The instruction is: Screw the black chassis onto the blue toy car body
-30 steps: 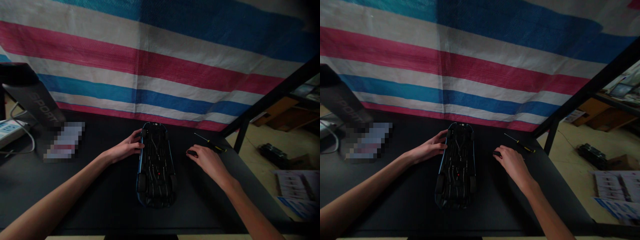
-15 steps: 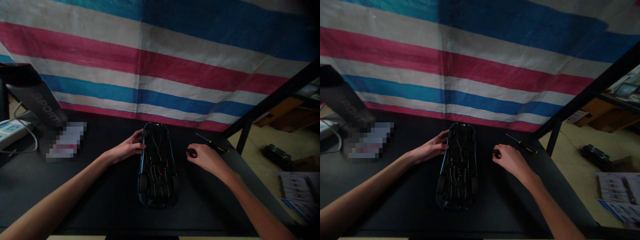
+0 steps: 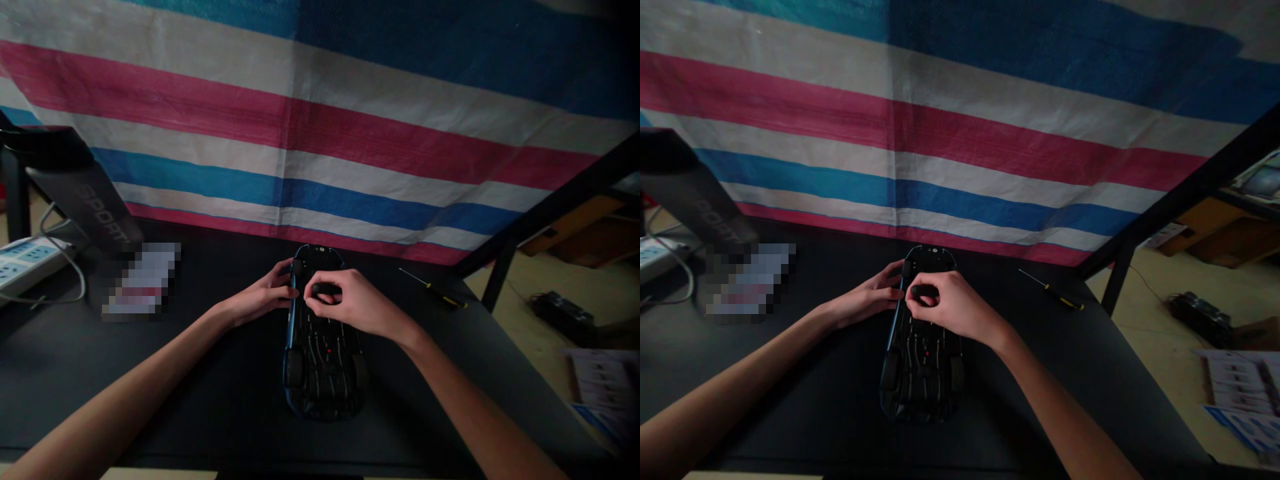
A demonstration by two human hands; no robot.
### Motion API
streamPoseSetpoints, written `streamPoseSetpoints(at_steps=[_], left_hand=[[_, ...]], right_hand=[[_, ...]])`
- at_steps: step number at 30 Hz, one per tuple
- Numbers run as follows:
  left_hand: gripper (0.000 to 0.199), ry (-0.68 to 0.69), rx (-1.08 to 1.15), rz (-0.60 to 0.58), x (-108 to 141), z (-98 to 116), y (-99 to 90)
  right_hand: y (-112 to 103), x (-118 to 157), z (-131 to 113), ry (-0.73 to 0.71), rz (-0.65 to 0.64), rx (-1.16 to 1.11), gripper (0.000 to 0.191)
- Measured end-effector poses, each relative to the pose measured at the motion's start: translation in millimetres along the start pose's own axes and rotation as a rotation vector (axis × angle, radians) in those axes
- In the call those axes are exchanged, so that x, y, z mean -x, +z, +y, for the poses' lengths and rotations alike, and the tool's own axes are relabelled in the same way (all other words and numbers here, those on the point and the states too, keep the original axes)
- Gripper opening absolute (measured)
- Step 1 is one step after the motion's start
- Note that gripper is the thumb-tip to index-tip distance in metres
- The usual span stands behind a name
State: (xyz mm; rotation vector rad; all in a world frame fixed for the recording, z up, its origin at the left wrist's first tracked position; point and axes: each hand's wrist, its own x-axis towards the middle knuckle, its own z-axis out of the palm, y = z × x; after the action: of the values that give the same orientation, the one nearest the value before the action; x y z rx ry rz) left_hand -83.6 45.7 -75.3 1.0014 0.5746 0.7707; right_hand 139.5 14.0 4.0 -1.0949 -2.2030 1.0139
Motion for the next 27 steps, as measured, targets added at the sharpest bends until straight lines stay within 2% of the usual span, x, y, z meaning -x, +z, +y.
streamPoseSetpoints(at_steps=[5,18,21,27], left_hand=[[0.079,-0.002,0.019,-0.009,0.6,-0.7,-1.2],[0.079,-0.009,0.005,0.012,-0.5,0.5,1.5],[0.081,-0.016,0.011,0.023,-0.1,1.3,2.9],[0.076,-0.043,0.008,0.008,1.6,4.7,7.0]], right_hand=[[9.2,-8.8,1.5,-0.021,-0.069,0.073,0.013],[8.5,-10.1,1.0,0.019,-0.079,0.166,0.011],[2.6,-8.2,-1.5,0.011,-0.088,0.122,0.012],[-20.5,-7.9,-20.3,-0.076,0.060,0.007,0.028]])
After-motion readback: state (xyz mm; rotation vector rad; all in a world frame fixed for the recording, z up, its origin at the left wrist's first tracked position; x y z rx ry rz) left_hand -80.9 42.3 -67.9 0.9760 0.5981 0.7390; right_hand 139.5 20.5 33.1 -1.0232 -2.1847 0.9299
